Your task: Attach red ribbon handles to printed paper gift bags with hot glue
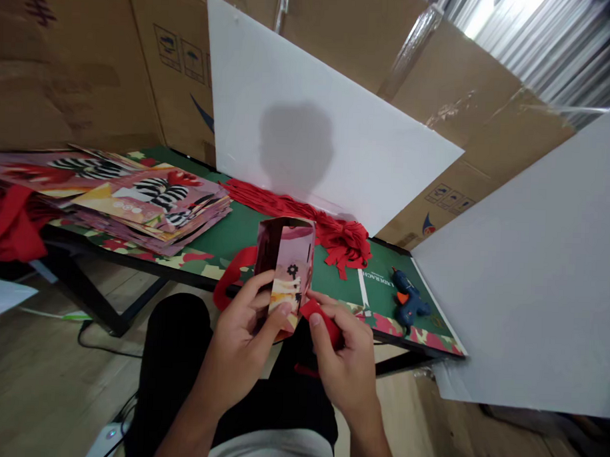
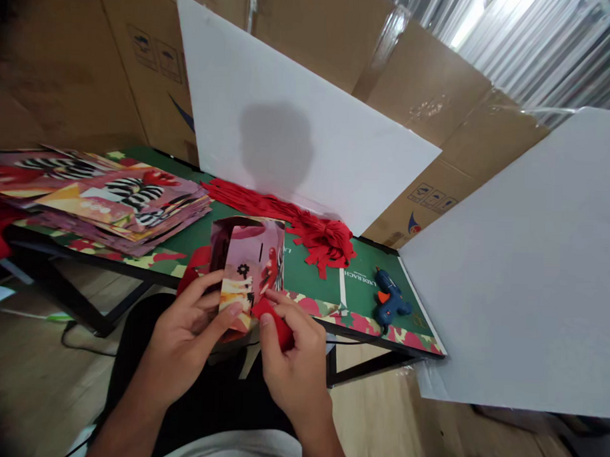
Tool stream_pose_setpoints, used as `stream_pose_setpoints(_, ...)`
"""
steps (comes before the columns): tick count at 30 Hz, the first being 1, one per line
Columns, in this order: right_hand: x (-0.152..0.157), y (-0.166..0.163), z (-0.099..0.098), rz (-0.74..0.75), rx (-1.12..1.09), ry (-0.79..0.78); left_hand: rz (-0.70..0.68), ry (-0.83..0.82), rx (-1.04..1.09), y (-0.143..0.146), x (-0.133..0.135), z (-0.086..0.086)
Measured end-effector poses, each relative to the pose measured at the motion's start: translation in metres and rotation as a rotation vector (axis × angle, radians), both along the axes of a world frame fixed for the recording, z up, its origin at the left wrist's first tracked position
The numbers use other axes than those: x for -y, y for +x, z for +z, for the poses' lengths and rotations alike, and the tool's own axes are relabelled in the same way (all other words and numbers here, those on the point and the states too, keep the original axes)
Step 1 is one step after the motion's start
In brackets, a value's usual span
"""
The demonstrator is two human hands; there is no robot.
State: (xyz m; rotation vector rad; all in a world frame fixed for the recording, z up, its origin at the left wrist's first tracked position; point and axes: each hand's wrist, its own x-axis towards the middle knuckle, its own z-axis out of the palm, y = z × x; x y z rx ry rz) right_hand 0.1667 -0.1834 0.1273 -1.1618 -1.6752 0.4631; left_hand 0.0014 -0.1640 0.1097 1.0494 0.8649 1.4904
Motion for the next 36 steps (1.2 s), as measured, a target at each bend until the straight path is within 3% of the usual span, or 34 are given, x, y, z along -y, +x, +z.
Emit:
stream_pose_setpoints(14, 0.006, -0.003, 0.011, -0.039, 0.204, 0.164, 0.027, -0.006, -0.105, 0.005, 0.012, -0.007)
stream_pose_setpoints(22, 0.012, 0.005, 0.020, 0.021, 0.309, 0.199, 0.040, 0.040, -0.118, 0.012, 0.016, -0.007)
stream_pose_setpoints(31, 0.013, 0.004, 0.026, 0.011, 0.317, 0.105, 0.036, 0.050, -0.097, 0.015, 0.019, -0.005)
stream_pose_setpoints(36, 0.013, 0.004, 0.033, 0.048, 0.296, -0.046, 0.037, 0.069, -0.132, 0.019, 0.018, -0.009)
